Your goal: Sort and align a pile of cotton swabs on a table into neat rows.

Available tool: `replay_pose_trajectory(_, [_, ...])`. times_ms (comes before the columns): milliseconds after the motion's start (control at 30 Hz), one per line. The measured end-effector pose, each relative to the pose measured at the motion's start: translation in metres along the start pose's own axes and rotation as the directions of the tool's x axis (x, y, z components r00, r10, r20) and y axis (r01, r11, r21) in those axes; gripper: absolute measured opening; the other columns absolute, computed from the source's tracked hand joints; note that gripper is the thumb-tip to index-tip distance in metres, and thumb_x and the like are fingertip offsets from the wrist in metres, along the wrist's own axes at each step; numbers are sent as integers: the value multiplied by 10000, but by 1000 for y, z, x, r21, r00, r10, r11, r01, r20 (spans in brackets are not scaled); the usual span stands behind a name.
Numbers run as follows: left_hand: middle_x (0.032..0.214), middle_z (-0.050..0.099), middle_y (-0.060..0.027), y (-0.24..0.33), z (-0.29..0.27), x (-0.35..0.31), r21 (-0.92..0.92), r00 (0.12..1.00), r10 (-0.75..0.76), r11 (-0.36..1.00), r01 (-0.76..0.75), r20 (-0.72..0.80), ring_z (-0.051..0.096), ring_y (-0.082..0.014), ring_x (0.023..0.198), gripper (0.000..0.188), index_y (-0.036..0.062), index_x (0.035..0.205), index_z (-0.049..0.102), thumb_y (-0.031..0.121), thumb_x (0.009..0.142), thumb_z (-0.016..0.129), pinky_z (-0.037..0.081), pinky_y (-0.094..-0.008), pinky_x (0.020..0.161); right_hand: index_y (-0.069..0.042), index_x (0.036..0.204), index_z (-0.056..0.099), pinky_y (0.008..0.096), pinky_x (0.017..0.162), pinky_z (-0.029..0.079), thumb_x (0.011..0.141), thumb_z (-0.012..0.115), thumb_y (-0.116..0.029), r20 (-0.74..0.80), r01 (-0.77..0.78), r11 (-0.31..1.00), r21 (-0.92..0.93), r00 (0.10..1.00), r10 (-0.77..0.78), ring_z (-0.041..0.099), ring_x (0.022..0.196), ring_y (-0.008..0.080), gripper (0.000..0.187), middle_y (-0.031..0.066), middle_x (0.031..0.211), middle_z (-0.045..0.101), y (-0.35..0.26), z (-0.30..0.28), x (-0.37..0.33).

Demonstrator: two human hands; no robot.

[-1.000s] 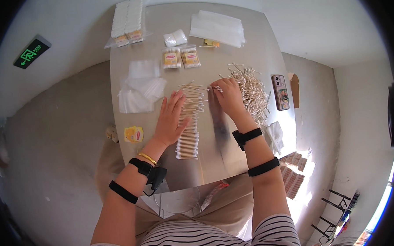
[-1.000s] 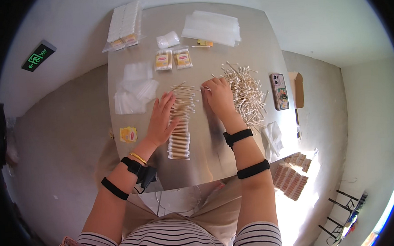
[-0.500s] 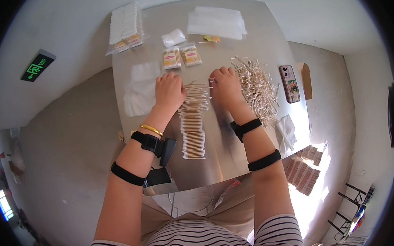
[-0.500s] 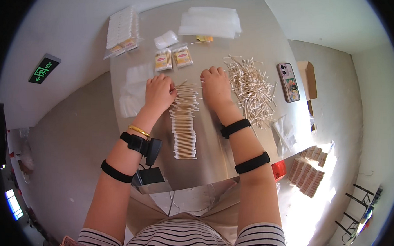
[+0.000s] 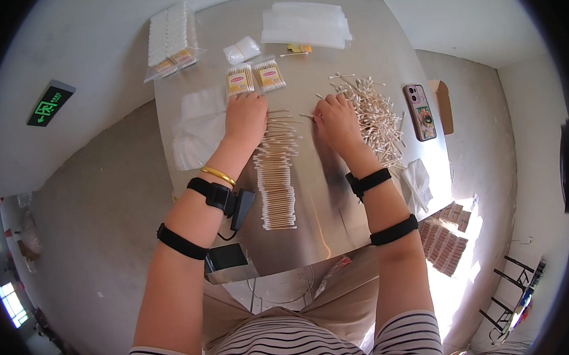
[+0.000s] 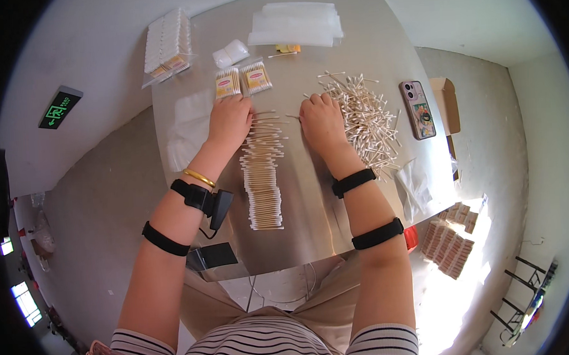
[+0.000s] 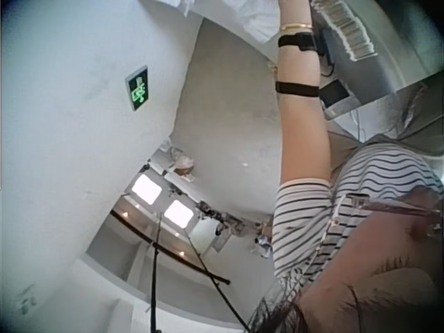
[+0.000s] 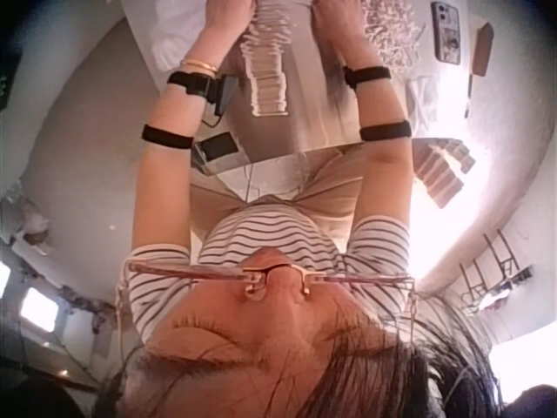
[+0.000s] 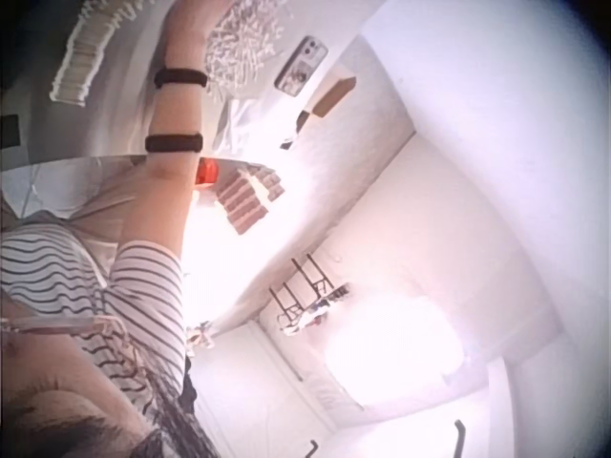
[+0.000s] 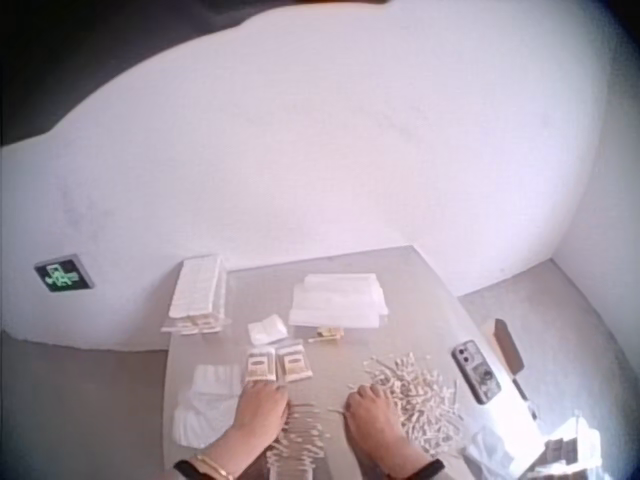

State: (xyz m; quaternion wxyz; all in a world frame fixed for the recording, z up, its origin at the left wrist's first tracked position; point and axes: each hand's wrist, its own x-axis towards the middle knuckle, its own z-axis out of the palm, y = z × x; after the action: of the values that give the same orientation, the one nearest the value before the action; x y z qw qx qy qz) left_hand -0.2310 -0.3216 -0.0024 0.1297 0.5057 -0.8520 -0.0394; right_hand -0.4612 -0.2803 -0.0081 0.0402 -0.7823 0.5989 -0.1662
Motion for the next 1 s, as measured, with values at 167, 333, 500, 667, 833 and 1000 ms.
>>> replay_pose_trajectory(167, [977, 645, -63, 13, 0, -9, -181, 992, 80, 979, -96, -96, 618, -269, 958, 121, 79, 944, 704, 45, 830, 684, 472, -402, 892, -116, 867, 663, 409, 890, 444, 849, 715, -147, 14, -18, 1000, 23, 1000, 17, 589, 1004, 262, 63, 54, 944, 641, -6, -3, 9])
replay_pose_trajectory(333, [994, 639, -63, 15, 4, -24, -315, 991, 92, 942, -118, -96, 611, -282, 985, 164, 69, 994, 689, -2, 850, 650, 471, -421, 913, -121, 905, 681, 404, 900, 444, 851, 706, -126, 11, 44, 996, 75, 999, -45, 590, 1013, 257, 61, 44, 956, 649, -11, 8, 24])
replay_pose_trajectory(500, [1049, 650, -70, 22, -1, -22, -343, 980, 66, 931, -128, -187, 612, -278, 1038, 222, 61, 1073, 666, -1, 862, 636, 468, -419, 942, -127, 961, 697, 412, 928, 449, 813, 727, -92, -38, 67, 982, 178, 997, -61, 590, 1035, 269, 155, 47, 990, 647, -7, 5, 22])
replay_pose_trajectory(667, [1107, 645, -81, 14, 14, 2, -368, 969, 160, 903, -221, -188, 598, -310, 1085, 287, 75, 1139, 647, 25, 858, 672, 477, -418, 936, -133, 984, 689, 432, 948, 453, 767, 773, -90, -8, 46, 984, 174, 999, -45, 585, 1051, 287, 237, 53, 1005, 634, 2, -5, 8])
replay_pose_trajectory(833, [1012, 670, -83, 22, 18, 29, -365, 988, 152, 919, -148, -17, 631, -302, 1015, 202, 65, 1024, 680, 68, 827, 727, 500, -414, 893, -126, 947, 679, 419, 936, 462, 783, 764, -108, -3, 55, 985, 162, 998, -55, 585, 1033, 291, 186, 46, 993, 634, 13, -6, 1])
replay_pose_trajectory(1000, [850, 684, -106, 17, 13, 40, -412, 982, 153, 906, -95, 108, 675, -290, 829, 97, 28, 887, 692, 65, 816, 747, 537, -388, 780, -110, 886, 667, 414, 923, 464, 812, 735, -110, 20, 11, 987, 161, 1000, -14, 592, 1013, 284, 101, 45, 942, 643, 22, -5, -2])
